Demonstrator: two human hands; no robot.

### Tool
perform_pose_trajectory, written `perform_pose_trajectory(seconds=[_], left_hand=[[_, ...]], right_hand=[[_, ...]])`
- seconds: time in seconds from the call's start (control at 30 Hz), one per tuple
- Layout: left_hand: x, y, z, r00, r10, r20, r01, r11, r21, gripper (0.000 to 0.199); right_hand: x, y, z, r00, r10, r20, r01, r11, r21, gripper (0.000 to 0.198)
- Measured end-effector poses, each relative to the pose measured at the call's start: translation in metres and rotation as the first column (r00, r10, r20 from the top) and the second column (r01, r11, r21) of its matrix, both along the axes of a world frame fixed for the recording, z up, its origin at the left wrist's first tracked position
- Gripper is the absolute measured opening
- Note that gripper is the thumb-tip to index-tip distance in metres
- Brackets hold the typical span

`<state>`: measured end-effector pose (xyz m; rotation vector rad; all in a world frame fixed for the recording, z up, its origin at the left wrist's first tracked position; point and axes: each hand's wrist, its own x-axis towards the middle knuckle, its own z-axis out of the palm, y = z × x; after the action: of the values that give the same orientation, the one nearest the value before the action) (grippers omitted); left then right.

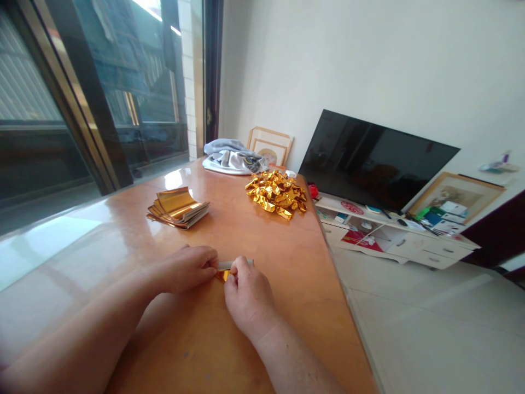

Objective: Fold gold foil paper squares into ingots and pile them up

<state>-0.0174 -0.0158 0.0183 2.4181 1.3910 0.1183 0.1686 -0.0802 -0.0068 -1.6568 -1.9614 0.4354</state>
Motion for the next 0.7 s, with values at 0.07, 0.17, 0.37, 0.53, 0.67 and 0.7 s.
perform_pose_trajectory(seconds=[0.07, 0.17, 0.37, 0.53, 0.67, 0.7], left_hand=[[0.002, -0.002, 0.001, 1.0, 0.004, -0.012, -0.004, 1.0, 0.014, 0.02], [0.003, -0.004, 0.003, 1.0, 0.005, -0.026, -0.004, 1.0, 0.021, 0.019], [0.005, -0.006, 0.004, 0.999, 0.021, -0.039, -0.019, 0.999, 0.04, 0.018], [0.006, -0.007, 0.005, 0.999, 0.014, -0.042, -0.012, 0.999, 0.045, 0.02], [0.006, -0.008, 0.005, 0.998, 0.029, -0.054, -0.026, 0.998, 0.054, 0.021], [0.007, -0.008, 0.005, 0.998, 0.032, -0.056, -0.029, 0.998, 0.055, 0.021]], right_hand=[[0.004, -0.003, 0.001, 0.998, 0.062, -0.01, -0.062, 0.998, 0.022, 0.009], [0.008, -0.005, 0.003, 0.993, 0.121, -0.004, -0.12, 0.992, 0.026, 0.012], [0.01, -0.007, 0.008, 0.988, 0.152, 0.025, -0.152, 0.988, 0.016, 0.015], [0.011, -0.007, 0.01, 0.98, 0.196, 0.03, -0.197, 0.98, 0.021, 0.019], [0.012, -0.007, 0.01, 0.973, 0.227, 0.045, -0.228, 0.973, 0.018, 0.023], [0.012, -0.008, 0.01, 0.972, 0.229, 0.052, -0.231, 0.973, 0.018, 0.023]])
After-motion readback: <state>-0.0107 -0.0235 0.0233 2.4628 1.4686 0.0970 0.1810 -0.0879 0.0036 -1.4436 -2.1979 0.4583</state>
